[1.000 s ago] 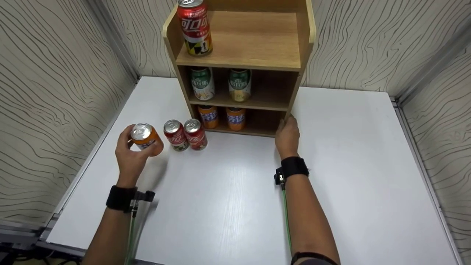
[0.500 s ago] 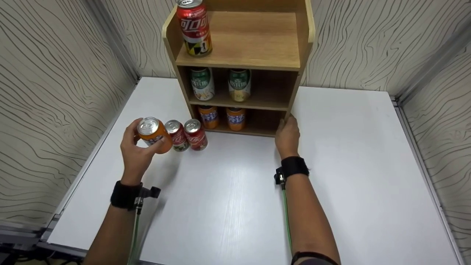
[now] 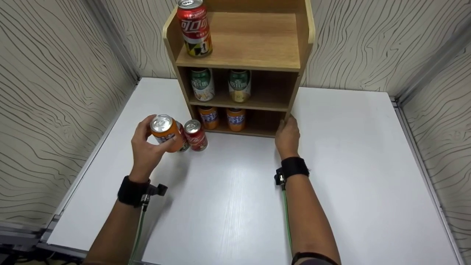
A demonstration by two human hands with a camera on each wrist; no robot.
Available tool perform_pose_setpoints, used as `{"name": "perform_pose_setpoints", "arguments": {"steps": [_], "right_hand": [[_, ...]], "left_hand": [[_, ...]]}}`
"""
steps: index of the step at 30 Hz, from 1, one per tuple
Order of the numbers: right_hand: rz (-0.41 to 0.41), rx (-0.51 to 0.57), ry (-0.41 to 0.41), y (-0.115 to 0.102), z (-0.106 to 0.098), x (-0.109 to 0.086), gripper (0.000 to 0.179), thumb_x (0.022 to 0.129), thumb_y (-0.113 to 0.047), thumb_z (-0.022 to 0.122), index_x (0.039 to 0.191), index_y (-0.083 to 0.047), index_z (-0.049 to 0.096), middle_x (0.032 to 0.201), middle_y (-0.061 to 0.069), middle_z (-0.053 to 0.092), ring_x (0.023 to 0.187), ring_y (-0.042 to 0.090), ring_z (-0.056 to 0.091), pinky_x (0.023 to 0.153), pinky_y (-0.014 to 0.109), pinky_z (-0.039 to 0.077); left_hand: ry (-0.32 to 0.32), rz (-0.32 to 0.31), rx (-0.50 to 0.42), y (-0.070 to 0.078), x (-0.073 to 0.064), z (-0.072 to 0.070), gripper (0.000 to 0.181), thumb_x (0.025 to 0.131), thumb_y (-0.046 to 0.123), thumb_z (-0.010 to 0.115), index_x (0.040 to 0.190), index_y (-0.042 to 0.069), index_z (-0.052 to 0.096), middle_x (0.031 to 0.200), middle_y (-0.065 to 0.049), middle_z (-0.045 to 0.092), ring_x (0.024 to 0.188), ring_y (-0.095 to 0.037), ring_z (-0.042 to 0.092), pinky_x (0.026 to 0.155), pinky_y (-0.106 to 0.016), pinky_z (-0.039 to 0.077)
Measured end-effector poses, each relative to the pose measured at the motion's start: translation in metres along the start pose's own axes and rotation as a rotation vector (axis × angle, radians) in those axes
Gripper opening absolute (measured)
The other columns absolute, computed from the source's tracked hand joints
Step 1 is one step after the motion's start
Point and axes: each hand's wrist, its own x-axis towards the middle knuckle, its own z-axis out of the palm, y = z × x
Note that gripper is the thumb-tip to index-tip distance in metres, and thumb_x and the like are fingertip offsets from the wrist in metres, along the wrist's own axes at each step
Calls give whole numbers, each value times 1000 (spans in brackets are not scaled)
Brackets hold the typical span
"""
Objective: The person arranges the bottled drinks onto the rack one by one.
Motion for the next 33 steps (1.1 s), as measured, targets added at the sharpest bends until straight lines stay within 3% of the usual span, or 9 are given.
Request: {"name": "perform_pose_setpoints", "arguments": {"steps": [7,11,15,20,26,33], "right_hand": [[-13,-7,20,1,1,-1,41,113,-19,38,140,10,49,130,31,62,121,42,61,99,51,49],[-3,-9,9,1,0,-2,43,114,-20,37,144,9,48,135,30,61,126,42,60,102,52,49],[-3,-11,7,0,-1,-2,44,113,-19,37,146,8,46,140,31,59,132,43,59,107,55,49],[-13,-20,9,0,0,-2,43,113,-18,38,146,8,46,140,32,59,132,44,59,109,55,48],[-13,-18,0,2,0,-2,44,113,-18,37,148,7,45,142,30,58,135,43,58,110,54,49],[-19,-30,7,1,0,-1,43,113,-18,38,148,8,45,142,30,58,133,42,59,110,54,49]], "left_hand": [[-40,13,-34,12,2,15,76,73,19,94,139,5,58,121,-16,63,114,-27,67,98,-48,59],[-59,30,-53,19,2,25,76,73,20,95,139,6,59,119,-15,63,111,-26,67,89,-45,62],[-77,27,-35,25,2,36,77,73,25,95,139,7,59,120,-13,65,114,-26,63,100,-48,56],[-106,2,-19,33,0,49,78,74,26,95,140,8,58,124,-13,67,119,-27,64,106,-49,54],[-153,-24,-51,40,0,68,77,75,25,95,140,7,59,124,-14,66,118,-27,66,97,-44,61],[-212,-91,-82,47,5,95,78,74,23,95,142,10,60,127,-13,67,121,-29,64,104,-48,55]]}}
